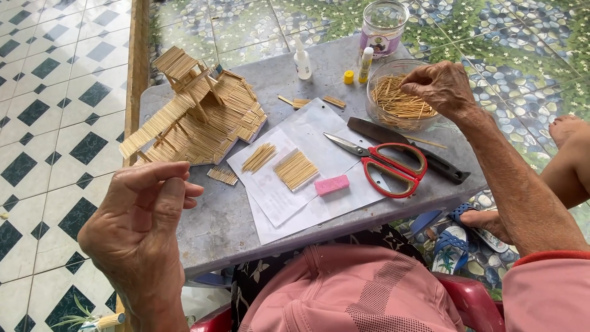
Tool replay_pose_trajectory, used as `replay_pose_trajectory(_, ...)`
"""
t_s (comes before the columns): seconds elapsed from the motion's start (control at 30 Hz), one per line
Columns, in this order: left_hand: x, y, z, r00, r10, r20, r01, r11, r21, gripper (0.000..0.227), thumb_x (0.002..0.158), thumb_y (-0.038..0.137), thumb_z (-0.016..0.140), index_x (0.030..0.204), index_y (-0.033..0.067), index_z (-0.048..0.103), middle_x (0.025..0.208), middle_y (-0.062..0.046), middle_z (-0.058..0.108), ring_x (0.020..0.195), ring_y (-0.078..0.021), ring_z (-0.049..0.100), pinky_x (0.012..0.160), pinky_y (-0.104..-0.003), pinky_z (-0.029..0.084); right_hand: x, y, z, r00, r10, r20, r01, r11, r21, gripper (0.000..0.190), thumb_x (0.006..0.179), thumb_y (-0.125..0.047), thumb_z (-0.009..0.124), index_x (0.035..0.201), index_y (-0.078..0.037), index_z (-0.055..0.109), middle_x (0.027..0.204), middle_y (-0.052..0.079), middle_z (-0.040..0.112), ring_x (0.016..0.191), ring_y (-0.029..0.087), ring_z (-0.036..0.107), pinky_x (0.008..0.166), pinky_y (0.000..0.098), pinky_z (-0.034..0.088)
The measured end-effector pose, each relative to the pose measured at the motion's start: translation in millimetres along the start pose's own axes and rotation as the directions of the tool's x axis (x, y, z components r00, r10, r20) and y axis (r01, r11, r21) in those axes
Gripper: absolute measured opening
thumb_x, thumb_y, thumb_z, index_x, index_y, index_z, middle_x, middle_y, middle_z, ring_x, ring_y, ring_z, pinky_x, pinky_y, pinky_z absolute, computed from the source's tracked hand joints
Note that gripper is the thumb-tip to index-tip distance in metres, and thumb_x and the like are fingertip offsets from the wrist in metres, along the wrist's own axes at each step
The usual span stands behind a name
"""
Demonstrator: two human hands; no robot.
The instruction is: Preparing toothpicks by applying adhesive and assembling them into a small wooden structure.
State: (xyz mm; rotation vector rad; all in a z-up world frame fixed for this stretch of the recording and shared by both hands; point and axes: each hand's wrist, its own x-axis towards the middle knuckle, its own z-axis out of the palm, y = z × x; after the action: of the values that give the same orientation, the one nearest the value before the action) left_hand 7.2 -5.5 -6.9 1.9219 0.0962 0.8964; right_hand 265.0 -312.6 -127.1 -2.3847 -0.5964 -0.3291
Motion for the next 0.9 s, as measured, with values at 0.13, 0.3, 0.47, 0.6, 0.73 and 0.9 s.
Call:
replay_pose_trajectory(0.13, -0.6, -2.7, 1.6, 1.000, -0.018, 0.001, 0.018, 1.000, -0.019, 0.005, 0.085, -0.002, 0.053, 0.088, -0.0056, 0.055, 0.078, -0.012, 0.054, 0.060, -0.0163, 0.057, 0.053, -0.021, 0.048, -3.6, -1.0, 1.3, 1.000, 0.024, -0.005, -0.024, 0.998, 0.066, 0.010, 0.078, -0.011, 0.065, 0.086, -0.006, 0.064, 0.079, 0.009, 0.062, 0.068, 0.015, 0.059, 0.061, 0.0236, 0.049)
replay_pose_trajectory(0.3, -1.2, -7.1, 7.4, 0.996, -0.045, 0.082, 0.053, 0.993, -0.102, 0.008, 0.080, -0.003, 0.054, 0.087, -0.0040, 0.055, 0.078, -0.011, 0.058, 0.062, -0.0153, 0.059, 0.052, -0.020, 0.050, -3.6, -10.5, -4.1, 0.984, 0.110, -0.138, -0.048, 0.919, 0.392, 0.004, 0.086, -0.003, 0.060, 0.088, -0.001, 0.058, 0.076, 0.008, 0.058, 0.066, 0.011, 0.056, 0.062, 0.0180, 0.049)
replay_pose_trajectory(0.47, -12.9, -23.0, 32.2, 0.957, -0.067, 0.283, 0.131, 0.968, -0.215, 0.010, 0.079, -0.001, 0.053, 0.088, 0.0003, 0.057, 0.082, -0.011, 0.062, 0.067, -0.0154, 0.064, 0.059, -0.017, 0.055, -25.8, -77.2, -19.6, 0.980, 0.200, 0.023, -0.160, 0.702, 0.694, 0.007, 0.085, -0.003, 0.055, 0.089, -0.003, 0.050, 0.076, 0.009, 0.056, 0.065, 0.016, 0.058, 0.059, 0.0220, 0.052)
replay_pose_trajectory(0.6, -31.2, -24.6, 60.1, 0.886, -0.091, 0.454, 0.134, 0.989, -0.064, 0.018, 0.076, 0.011, 0.055, 0.094, 0.0097, 0.057, 0.087, -0.005, 0.063, 0.068, -0.0114, 0.059, 0.057, -0.019, 0.054, -65.1, -143.6, -13.5, 0.969, 0.026, 0.247, -0.222, 0.534, 0.816, 0.005, 0.080, 0.001, 0.050, 0.085, 0.002, 0.051, 0.075, 0.015, 0.057, 0.066, 0.021, 0.059, 0.060, 0.0249, 0.051)
replay_pose_trajectory(0.73, -38.2, -16.3, 67.9, 0.844, -0.104, 0.527, 0.135, 0.991, -0.022, 0.022, 0.073, 0.016, 0.058, 0.094, 0.0099, 0.060, 0.078, -0.003, 0.066, 0.061, -0.0078, 0.059, 0.054, -0.019, 0.053, -92.2, -179.1, 5.6, 0.976, -0.074, 0.203, -0.126, 0.567, 0.814, 0.009, 0.073, -0.007, 0.059, 0.081, -0.002, 0.058, 0.074, 0.006, 0.061, 0.063, 0.010, 0.057, 0.058, 0.0180, 0.048)
replay_pose_trajectory(0.9, -39.5, -18.2, 69.0, 0.870, -0.126, 0.476, 0.108, 0.992, 0.065, 0.004, 0.071, 0.016, 0.062, 0.073, 0.0125, 0.062, 0.063, 0.004, 0.063, 0.052, -0.0049, 0.054, 0.051, -0.019, 0.048, -99.6, -191.5, 14.5, 0.979, -0.138, 0.153, -0.056, 0.536, 0.842, 0.005, 0.075, -0.008, 0.058, 0.075, -0.003, 0.057, 0.076, 0.005, 0.060, 0.069, 0.011, 0.058, 0.061, 0.0204, 0.049)
